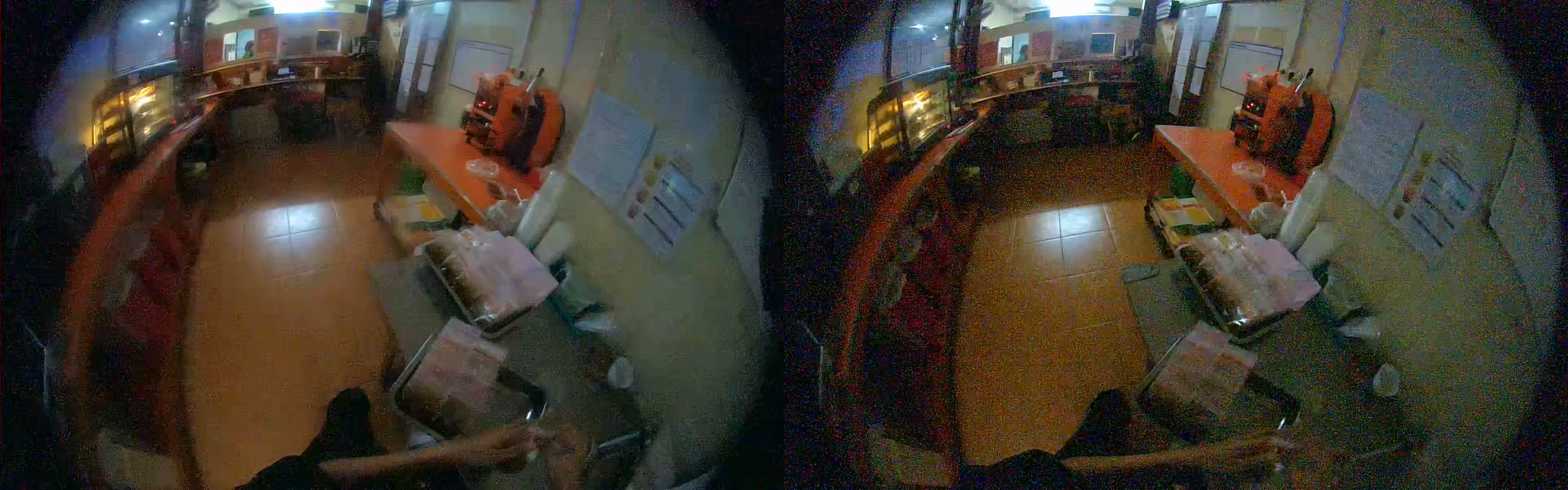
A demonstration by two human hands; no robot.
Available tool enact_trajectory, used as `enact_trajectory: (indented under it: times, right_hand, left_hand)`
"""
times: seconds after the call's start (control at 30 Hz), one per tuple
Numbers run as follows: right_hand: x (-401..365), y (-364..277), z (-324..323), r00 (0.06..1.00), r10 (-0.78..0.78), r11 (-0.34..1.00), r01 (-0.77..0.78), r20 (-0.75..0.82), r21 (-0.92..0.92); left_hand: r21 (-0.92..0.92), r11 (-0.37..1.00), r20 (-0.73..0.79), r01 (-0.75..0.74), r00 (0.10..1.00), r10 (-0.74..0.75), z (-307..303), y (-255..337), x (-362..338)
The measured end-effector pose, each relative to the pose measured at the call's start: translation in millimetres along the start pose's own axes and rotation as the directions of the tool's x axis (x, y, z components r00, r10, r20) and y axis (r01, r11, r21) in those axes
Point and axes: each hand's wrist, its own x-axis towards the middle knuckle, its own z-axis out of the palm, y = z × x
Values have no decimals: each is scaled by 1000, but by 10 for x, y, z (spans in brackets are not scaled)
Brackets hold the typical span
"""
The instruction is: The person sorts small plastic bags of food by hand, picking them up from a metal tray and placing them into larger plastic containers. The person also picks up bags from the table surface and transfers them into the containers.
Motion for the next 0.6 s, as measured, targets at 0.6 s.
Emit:
enact_trajectory:
  times: [0.6]
  right_hand:
    - [860,314,677,997,-74,931,64,-15,-360]
  left_hand:
    - [563,722,160,403,804,-573,85,250,-226]
